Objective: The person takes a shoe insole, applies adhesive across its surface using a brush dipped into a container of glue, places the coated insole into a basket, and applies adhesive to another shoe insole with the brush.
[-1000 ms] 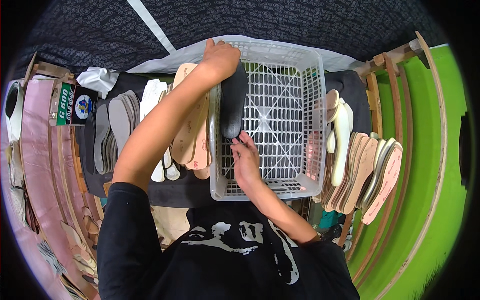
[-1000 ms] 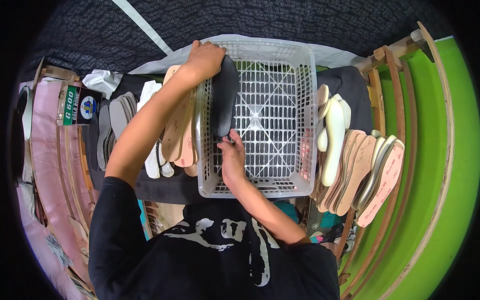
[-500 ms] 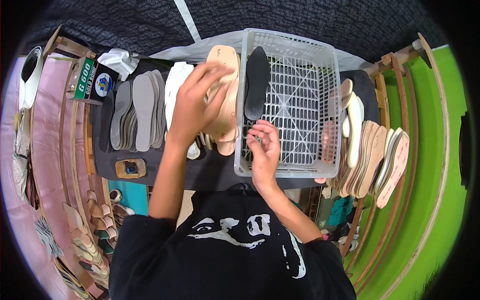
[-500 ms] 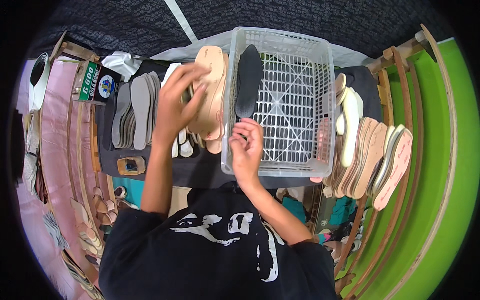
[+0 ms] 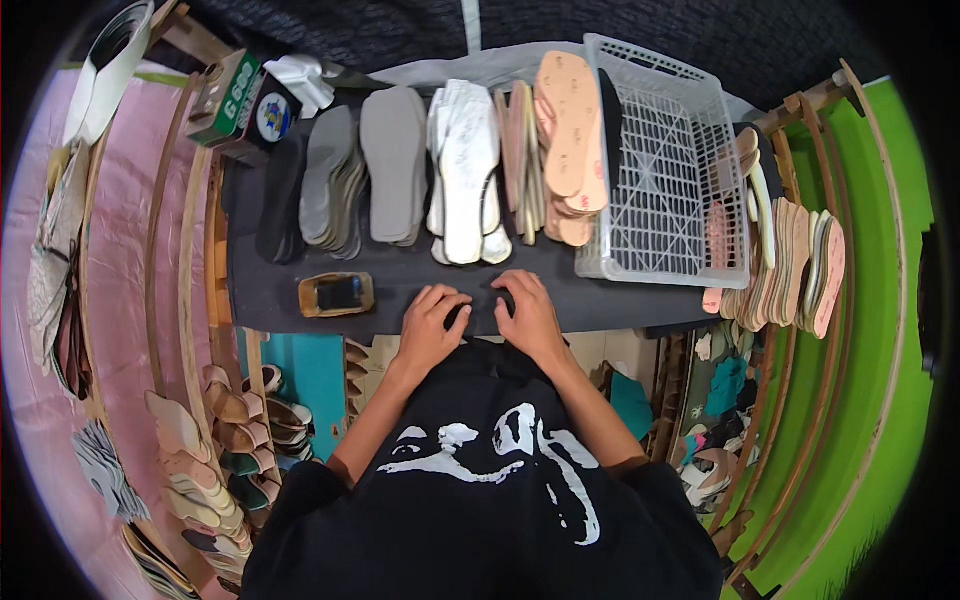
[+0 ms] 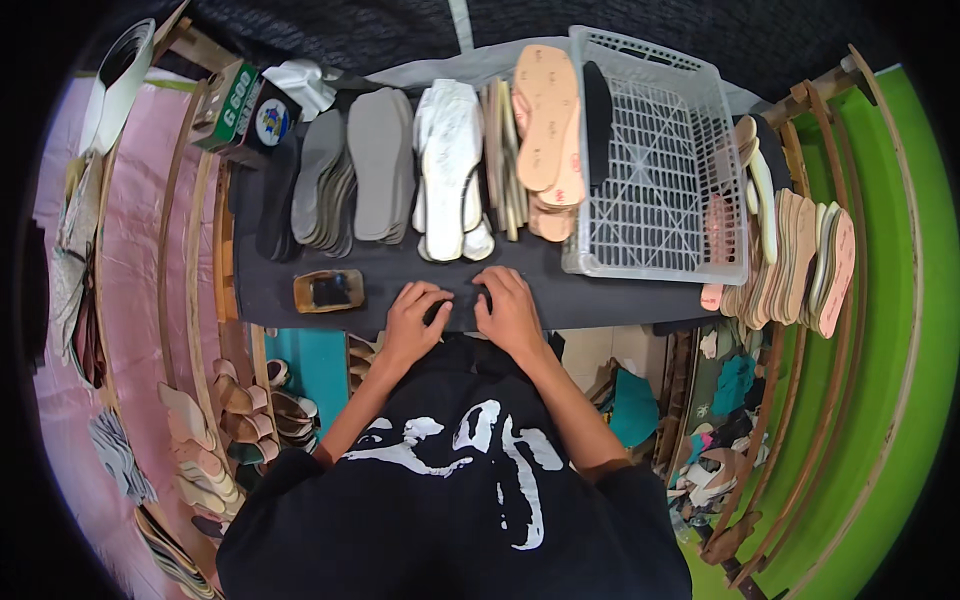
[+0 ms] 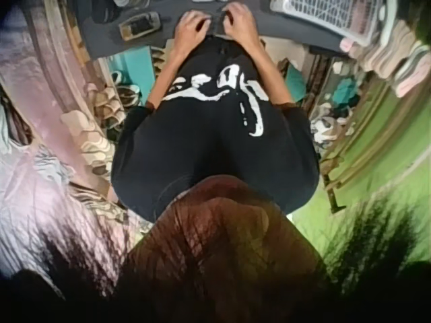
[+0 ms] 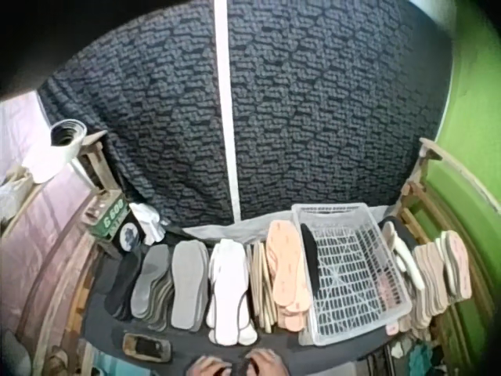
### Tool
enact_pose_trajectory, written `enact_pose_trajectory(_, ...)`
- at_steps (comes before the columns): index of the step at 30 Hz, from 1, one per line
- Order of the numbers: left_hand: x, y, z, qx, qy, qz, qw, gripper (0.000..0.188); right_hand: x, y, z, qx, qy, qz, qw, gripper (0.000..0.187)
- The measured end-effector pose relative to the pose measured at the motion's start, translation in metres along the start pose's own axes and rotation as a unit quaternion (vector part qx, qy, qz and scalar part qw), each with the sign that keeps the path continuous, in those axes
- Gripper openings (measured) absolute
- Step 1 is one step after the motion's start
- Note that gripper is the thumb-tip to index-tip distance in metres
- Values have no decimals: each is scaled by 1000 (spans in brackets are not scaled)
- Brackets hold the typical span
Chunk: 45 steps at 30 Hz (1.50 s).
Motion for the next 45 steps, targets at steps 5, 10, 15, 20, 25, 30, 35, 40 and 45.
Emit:
enact_pose_trajectory(5,6,32,-21,66,95,101,988,48,39,0,-42,-22,17,-105,994,44)
enact_pose_trajectory(10,3,44,-44,57,134,128,981,64,54,16,-58,-13,42,-197,979,50)
enact_pose_trajectory(15,-11,42,-53,48,127,60,989,46,60,26,-55,13,84,-142,986,48)
enact_pose_trajectory(20,-104,17,-49,9,-126,-51,991,4,69,86,-32,1,121,57,991,35)
enact_pose_trajectory(25,-196,68,-60,-78,-324,47,942,11,116,143,-29,-56,233,149,959,30)
enact_pose_trajectory(30,-248,132,-13,-140,-332,71,930,28,176,191,-18,-50,281,206,936,38)
enact_pose_trajectory(35,-269,200,26,-170,-278,117,938,68,236,218,34,-49,198,204,958,49)
enact_pose_trajectory(40,-271,226,55,-183,-183,65,964,82,281,212,68,-31,154,129,979,57)
enact_pose_trajectory(45,-280,230,65,-163,-154,24,974,82,302,210,81,50,152,121,980,57)
Point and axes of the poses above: each hand's wrist, its own z-axis towards the middle knuckle, its own x-axis out of the palm, y = z × x, the point moved 8 cm from there along z, towards the middle knuckle, and after that the axes turned 12 degrees about -y, right-handed, at the moved point
